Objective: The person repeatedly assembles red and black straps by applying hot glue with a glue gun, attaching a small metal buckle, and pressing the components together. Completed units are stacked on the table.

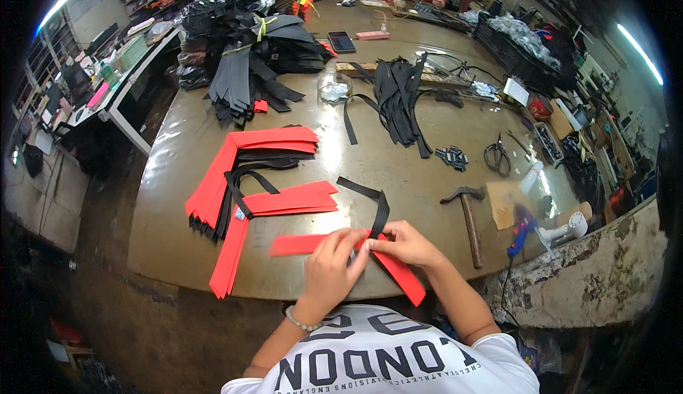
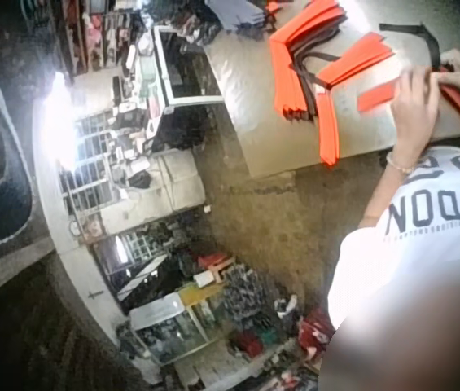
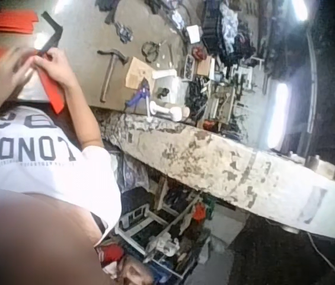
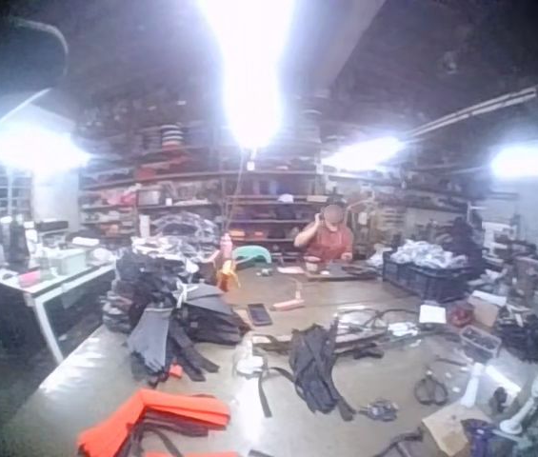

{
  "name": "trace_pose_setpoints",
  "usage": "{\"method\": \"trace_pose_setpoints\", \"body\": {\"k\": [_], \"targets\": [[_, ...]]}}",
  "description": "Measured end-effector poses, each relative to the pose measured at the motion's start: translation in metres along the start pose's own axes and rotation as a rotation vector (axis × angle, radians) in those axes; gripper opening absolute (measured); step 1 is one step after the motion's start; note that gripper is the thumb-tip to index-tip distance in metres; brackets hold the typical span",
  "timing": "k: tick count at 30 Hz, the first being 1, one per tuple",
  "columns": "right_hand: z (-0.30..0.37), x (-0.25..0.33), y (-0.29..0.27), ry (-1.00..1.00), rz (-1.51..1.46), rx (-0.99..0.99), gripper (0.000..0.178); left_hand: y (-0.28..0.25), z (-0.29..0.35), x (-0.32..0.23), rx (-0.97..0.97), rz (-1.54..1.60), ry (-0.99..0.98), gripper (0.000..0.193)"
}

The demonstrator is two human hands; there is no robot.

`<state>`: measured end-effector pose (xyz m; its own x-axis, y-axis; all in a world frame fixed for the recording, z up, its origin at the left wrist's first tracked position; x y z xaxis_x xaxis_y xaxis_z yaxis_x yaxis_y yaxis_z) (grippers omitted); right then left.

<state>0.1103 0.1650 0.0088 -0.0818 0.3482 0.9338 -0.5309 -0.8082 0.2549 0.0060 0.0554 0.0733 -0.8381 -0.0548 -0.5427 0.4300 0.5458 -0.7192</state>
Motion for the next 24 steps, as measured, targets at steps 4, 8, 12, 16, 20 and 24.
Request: {"method": "trace_pose_setpoints", "body": {"k": [4,8,12,16,20,24], "targets": [[0.012,-0.001,-0.012,0.122,-0.012,0.133,0.03,0.011,-0.021,0.001,0.23,0.062,0.061,0.017],[0.005,0.02,-0.011,-0.058,-0.233,0.089,0.042,0.028,-0.016,0.007,0.254,0.064,-0.017,0.019],[0.025,0.061,0.001,-0.641,0.525,-0.122,0.038,0.043,-0.009,0.027,0.171,-0.057,-0.17,0.019],[0.024,0.037,0.011,-0.408,0.393,-0.109,0.064,0.051,-0.003,0.036,0.143,-0.137,-0.168,0.015],[0.004,0.013,0.01,-0.376,0.414,-0.173,0.073,0.058,0.0,0.035,0.14,-0.101,-0.09,0.014],[-0.009,0.004,0.01,-0.509,0.633,-0.231,0.043,0.059,-0.002,0.045,0.11,0.02,-0.096,0.012]]}}
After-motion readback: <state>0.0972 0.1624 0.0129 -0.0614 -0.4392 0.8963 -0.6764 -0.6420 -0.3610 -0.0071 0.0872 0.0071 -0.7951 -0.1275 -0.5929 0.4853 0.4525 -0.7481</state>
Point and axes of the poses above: each hand's wrist, its own z-axis away from the middle knuckle, its own y-axis out of the palm, x = y × z, the point moved 7 cm from there along -z, towards the middle knuckle, and after that the axes turned 15 degrees about -z, right-handed, at the moved point
